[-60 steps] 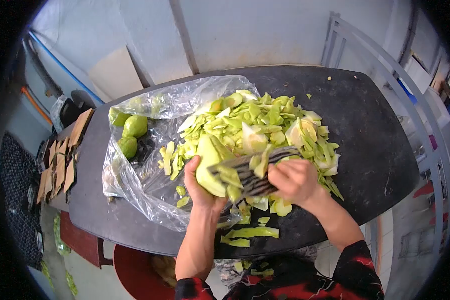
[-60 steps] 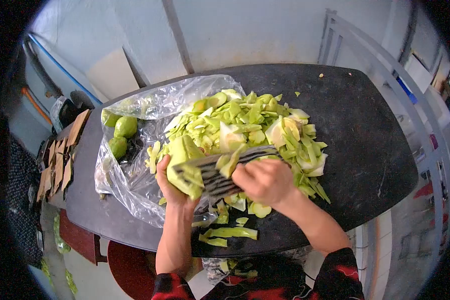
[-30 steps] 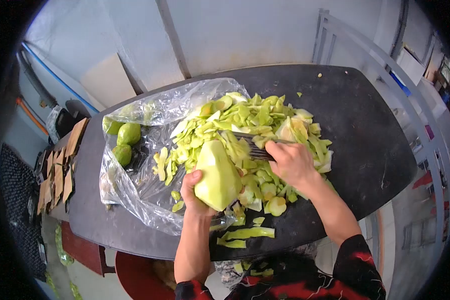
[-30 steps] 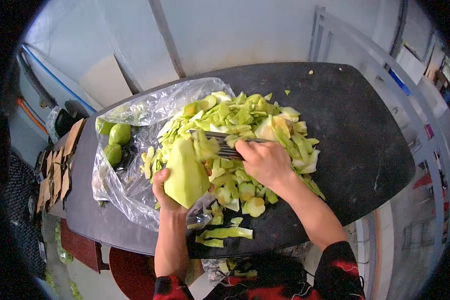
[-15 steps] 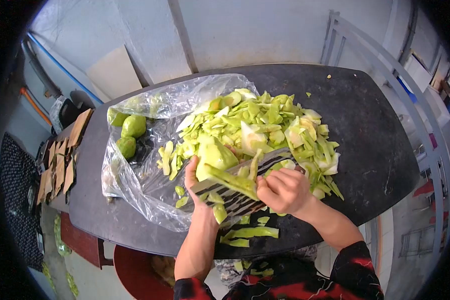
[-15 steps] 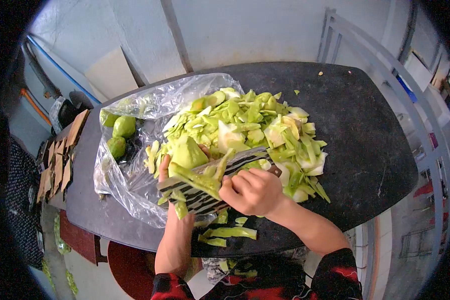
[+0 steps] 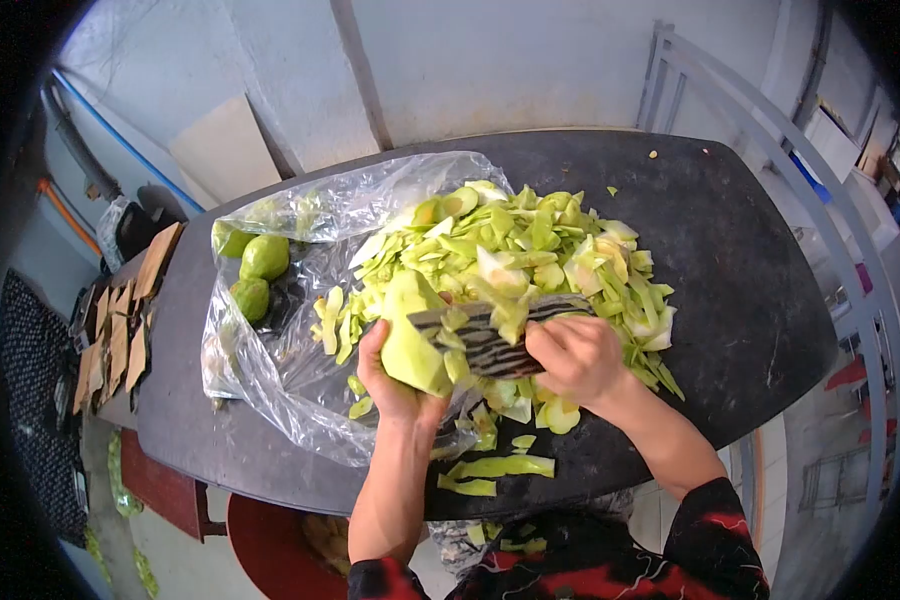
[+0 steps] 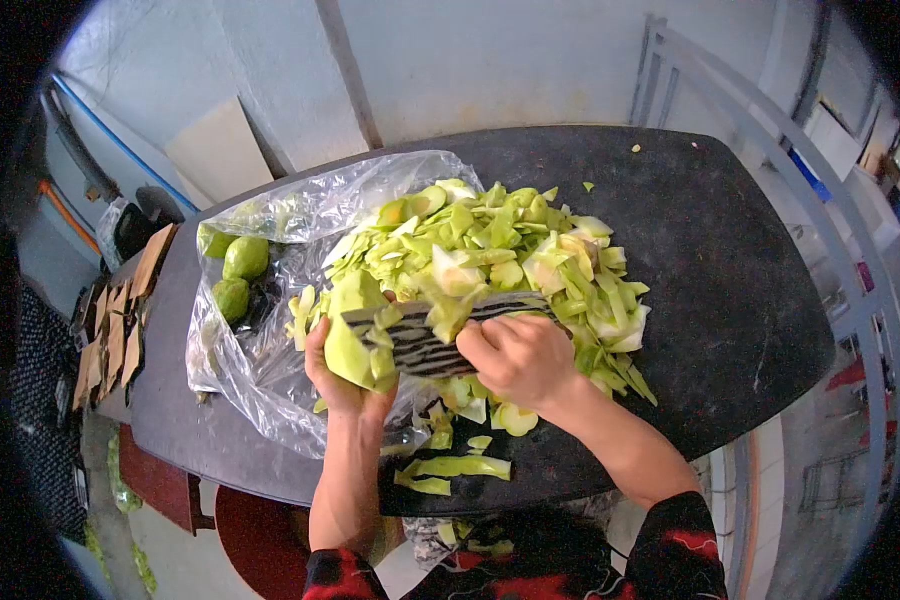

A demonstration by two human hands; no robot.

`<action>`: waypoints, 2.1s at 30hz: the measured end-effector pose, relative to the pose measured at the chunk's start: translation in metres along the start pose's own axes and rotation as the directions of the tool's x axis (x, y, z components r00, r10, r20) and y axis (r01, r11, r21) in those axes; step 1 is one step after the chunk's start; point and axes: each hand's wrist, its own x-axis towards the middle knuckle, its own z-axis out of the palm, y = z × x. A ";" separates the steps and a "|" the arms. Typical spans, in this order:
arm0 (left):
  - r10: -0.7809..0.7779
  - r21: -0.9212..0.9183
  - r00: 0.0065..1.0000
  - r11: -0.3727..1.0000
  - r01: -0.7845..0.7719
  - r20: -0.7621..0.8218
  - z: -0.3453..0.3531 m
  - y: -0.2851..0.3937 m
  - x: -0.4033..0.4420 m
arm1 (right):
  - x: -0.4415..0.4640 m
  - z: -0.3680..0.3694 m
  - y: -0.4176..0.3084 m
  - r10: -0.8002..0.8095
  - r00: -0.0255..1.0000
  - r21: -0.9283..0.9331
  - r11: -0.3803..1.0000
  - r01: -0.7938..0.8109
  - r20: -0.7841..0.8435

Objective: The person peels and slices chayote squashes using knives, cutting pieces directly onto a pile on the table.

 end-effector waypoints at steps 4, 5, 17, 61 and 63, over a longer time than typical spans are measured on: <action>-0.068 0.100 0.997 0.993 0.062 0.049 0.000 -0.001 -0.002 | 0.005 -0.014 -0.017 -0.049 0.999 0.072 0.996 0.048 0.003; -0.068 0.103 0.997 0.993 0.063 0.046 -0.004 -0.002 -0.001 | 0.006 -0.015 -0.020 -0.086 0.996 0.076 0.993 0.086 -0.015; -0.102 0.236 0.984 0.969 0.067 0.143 -0.004 0.002 -0.006 | 0.009 -0.026 -0.014 -0.054 0.999 0.112 0.992 0.055 -0.007; 0.023 0.048 0.994 0.998 -0.029 0.108 -0.006 0.005 -0.002 | 0.003 -0.005 -0.007 0.074 0.997 0.109 0.991 -0.078 0.038; -0.026 0.052 0.993 0.998 0.021 0.114 -0.010 0.004 -0.006 | 0.004 -0.001 -0.001 0.128 0.991 0.083 0.988 -0.130 0.029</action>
